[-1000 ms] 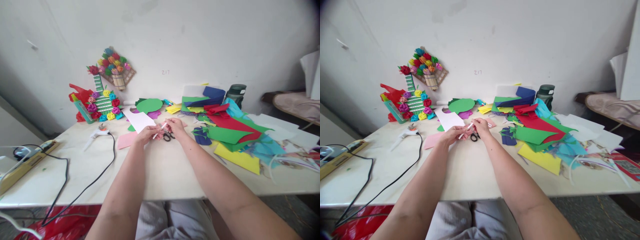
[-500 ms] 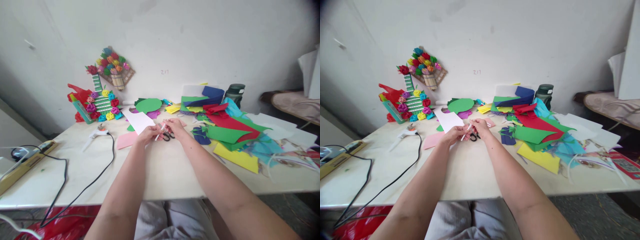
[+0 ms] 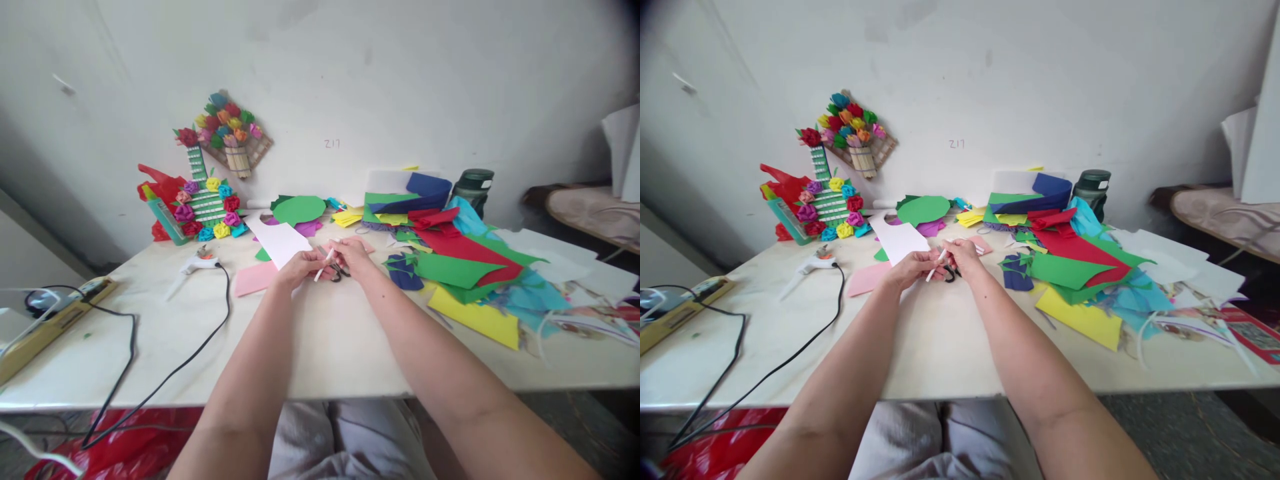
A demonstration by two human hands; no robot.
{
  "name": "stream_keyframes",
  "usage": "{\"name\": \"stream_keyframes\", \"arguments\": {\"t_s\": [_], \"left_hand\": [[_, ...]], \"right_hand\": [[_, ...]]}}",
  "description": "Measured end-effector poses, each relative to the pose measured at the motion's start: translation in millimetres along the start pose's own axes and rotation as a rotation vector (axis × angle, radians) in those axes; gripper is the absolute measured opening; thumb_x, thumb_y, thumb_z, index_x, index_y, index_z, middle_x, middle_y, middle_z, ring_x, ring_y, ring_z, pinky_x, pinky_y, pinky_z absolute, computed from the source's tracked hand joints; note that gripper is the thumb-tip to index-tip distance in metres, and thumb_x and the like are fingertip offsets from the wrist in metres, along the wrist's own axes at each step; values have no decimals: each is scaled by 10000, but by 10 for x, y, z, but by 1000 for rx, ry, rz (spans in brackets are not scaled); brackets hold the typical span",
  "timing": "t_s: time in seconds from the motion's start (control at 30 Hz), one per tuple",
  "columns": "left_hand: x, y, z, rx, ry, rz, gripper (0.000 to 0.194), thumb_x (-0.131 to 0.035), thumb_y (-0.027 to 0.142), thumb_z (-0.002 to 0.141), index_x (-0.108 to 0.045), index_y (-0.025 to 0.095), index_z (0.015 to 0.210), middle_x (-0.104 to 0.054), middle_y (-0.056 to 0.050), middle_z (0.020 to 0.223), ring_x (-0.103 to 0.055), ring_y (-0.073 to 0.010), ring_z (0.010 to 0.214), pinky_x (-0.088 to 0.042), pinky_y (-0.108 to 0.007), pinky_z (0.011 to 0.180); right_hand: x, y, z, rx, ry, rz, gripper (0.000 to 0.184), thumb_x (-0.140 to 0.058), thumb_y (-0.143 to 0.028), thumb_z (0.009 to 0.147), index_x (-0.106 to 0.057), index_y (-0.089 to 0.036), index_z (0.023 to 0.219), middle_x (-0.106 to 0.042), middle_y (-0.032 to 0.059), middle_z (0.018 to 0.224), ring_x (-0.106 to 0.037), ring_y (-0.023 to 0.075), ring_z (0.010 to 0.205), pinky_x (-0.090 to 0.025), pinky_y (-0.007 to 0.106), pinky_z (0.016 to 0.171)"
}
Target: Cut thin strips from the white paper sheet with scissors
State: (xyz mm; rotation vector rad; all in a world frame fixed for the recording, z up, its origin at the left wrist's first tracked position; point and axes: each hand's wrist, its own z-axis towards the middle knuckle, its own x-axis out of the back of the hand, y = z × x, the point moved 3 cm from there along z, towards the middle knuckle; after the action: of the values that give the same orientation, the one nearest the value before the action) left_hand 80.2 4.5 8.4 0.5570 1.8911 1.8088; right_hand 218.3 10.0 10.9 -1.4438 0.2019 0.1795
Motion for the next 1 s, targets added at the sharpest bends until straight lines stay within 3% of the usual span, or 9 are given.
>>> {"name": "stream_keyframes", "arguments": {"t_s": [0.3, 0.6, 1.0], "left_hand": [[44, 9, -12, 0, 13, 0, 316, -730, 331, 617, -675, 73, 792, -671, -123, 731, -611, -154, 578, -476, -274, 596], [19, 28, -43, 23, 29, -8, 292, -734, 333, 607, -642, 88, 735, -635, -70, 630, -574, -122, 513, -434, -252, 543], [6, 33, -35, 1, -3, -4, 288, -737, 330, 600, -642, 86, 720, -618, -56, 592, -540, -104, 491, -390, -228, 509]], "right_hand": [[-17, -76, -56, -4, -5, -50, 327, -694, -365, 611, -450, -158, 539, -440, -72, 380, -322, 24, 274, -188, 159, 256], [-19, -55, -39, 39, -33, -18, 343, -669, -419, 630, -464, -155, 551, -455, -60, 400, -342, 32, 284, -208, 161, 261], [-14, -48, -44, 81, 77, -16, 316, -656, -398, 634, -480, -155, 534, -439, -61, 380, -328, 30, 284, -204, 165, 278]]}}
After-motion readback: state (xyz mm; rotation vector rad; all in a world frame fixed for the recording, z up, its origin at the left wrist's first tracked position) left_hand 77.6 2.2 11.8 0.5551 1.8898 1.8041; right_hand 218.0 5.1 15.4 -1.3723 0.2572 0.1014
